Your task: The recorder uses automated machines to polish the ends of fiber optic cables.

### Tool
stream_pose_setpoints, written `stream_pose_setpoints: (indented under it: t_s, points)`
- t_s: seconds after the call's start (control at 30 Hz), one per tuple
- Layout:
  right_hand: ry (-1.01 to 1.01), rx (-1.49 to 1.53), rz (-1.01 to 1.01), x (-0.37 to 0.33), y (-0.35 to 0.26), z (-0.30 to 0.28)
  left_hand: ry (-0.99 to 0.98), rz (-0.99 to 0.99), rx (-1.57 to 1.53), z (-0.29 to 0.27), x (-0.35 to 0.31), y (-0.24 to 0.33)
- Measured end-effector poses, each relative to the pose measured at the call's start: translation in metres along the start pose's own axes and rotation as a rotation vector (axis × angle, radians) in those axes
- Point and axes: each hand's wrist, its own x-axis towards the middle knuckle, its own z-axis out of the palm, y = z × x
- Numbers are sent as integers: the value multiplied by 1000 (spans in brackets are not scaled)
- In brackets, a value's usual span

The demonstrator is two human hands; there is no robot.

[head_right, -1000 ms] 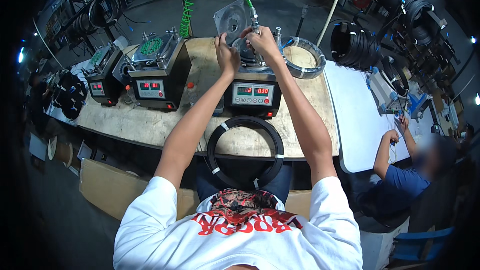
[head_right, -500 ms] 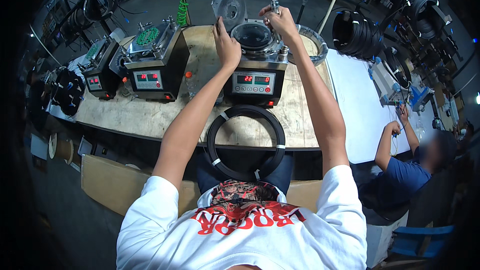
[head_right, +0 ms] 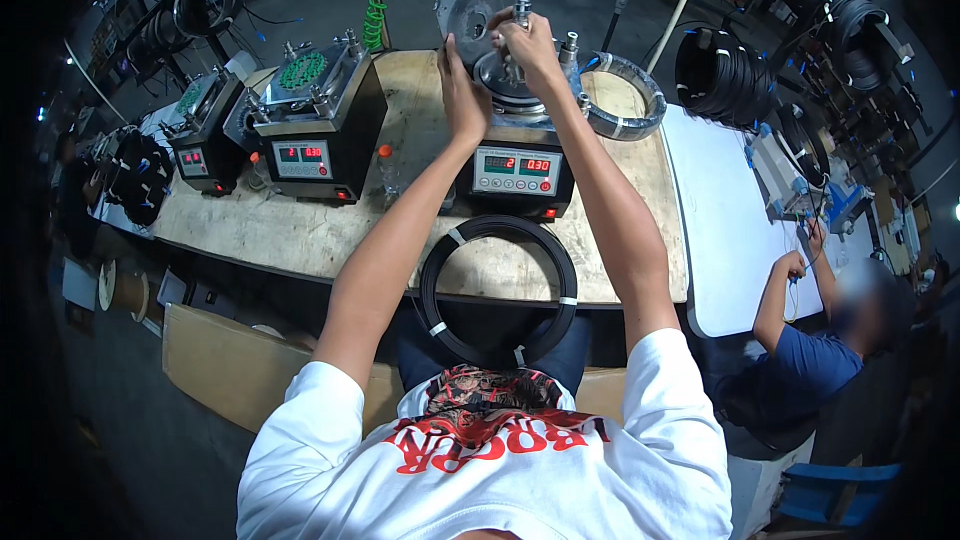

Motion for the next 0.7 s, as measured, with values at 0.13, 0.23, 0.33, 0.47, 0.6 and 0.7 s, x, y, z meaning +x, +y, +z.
stream_pose_setpoints:
  t_s: [0.13,0.23,0.33,0.47,0.6,0.7]
  points:
    - [122,-210,-281,17,15,-30,-120,-65,-66,3,6,-9]
    - [-13,-143,-85,1,-1,-41,-219,-164,-215,-4,14,-20]
    - [-101,-122,-82,-7,-11,-34,-283,-241,-327,-6,27,-29]
    - [-172,25,-68,-9,-23,-3,-136,-91,-296,1,20,-38]
    - [-45,159,-154,-1,-23,19,-137,-295,-341,8,16,-24]
    - [6,267,-256,12,-34,35,-87,-266,-290,6,17,-33]
